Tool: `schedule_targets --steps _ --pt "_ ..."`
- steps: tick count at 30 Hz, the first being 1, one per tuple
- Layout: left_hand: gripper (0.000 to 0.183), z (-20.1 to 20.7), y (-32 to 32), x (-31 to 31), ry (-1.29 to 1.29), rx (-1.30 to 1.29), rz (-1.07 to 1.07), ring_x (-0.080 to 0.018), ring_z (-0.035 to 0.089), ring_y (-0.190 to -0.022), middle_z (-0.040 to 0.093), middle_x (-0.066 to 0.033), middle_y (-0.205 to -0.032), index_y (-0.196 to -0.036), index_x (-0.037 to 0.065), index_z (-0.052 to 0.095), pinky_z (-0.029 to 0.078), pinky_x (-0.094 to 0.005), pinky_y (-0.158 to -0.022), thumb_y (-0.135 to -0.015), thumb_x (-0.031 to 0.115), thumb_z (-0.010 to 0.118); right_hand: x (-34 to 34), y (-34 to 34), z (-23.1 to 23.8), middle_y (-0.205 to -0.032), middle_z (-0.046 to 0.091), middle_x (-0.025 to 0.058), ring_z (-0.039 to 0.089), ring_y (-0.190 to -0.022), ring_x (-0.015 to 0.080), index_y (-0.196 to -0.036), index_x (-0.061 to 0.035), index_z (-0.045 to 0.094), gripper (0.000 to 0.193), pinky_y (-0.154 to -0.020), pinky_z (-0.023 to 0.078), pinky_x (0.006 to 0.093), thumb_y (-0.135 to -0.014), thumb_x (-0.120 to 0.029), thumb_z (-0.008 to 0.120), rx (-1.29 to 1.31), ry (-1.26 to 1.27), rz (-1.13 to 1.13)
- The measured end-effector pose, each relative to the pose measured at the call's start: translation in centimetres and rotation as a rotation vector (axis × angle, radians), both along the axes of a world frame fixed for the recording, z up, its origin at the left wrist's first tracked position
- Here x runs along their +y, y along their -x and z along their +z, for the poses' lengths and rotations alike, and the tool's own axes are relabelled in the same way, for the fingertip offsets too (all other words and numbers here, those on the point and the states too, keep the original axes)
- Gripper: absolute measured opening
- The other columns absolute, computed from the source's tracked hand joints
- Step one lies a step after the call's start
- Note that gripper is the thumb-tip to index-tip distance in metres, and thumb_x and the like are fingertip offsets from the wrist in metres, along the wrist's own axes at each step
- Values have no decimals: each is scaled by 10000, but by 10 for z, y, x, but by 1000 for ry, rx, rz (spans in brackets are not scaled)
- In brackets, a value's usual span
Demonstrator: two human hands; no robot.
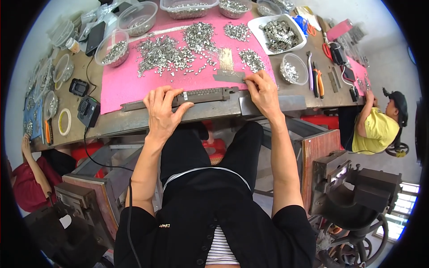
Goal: The recorder is picking up small metal components from containers and placing them into a jig, then using a manual press machine to secure them.
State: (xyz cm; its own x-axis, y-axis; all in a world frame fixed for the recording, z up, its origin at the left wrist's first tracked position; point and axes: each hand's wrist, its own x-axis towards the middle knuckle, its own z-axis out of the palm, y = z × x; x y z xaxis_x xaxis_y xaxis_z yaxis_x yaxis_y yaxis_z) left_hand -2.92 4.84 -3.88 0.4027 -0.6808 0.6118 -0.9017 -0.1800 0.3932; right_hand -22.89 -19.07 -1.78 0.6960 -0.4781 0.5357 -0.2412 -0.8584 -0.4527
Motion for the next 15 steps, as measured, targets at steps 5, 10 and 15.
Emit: schedule_targets --steps 5,10,15 --pt "477 0 1 2 -8 8 7 -250 549 -1019 597 -56 -1076 -1120 115 696 351 -413 -936 -744 358 860 3 3 -1 -849 626 108 627 -725 238 -963 -22 727 99 -654 498 344 -867 -5 713 -46 -72 -16" --pt "482 -2 0 1 -7 3 2 -246 551 -1018 597 -54 -1078 -1123 116 696 353 -413 -936 -741 360 862 5 3 -3 -853 616 114 633 -733 255 -942 -20 718 96 -655 504 348 -847 -2 727 -67 -136 -18" --pt "478 0 0 2 -2 2 17 -246 553 -1021 598 -53 -1077 -1114 115 697 351 -412 -939 -742 365 862 9 -2 -1 -854 594 116 614 -802 293 -895 -9 663 102 -724 489 391 -813 5 721 19 101 -6"
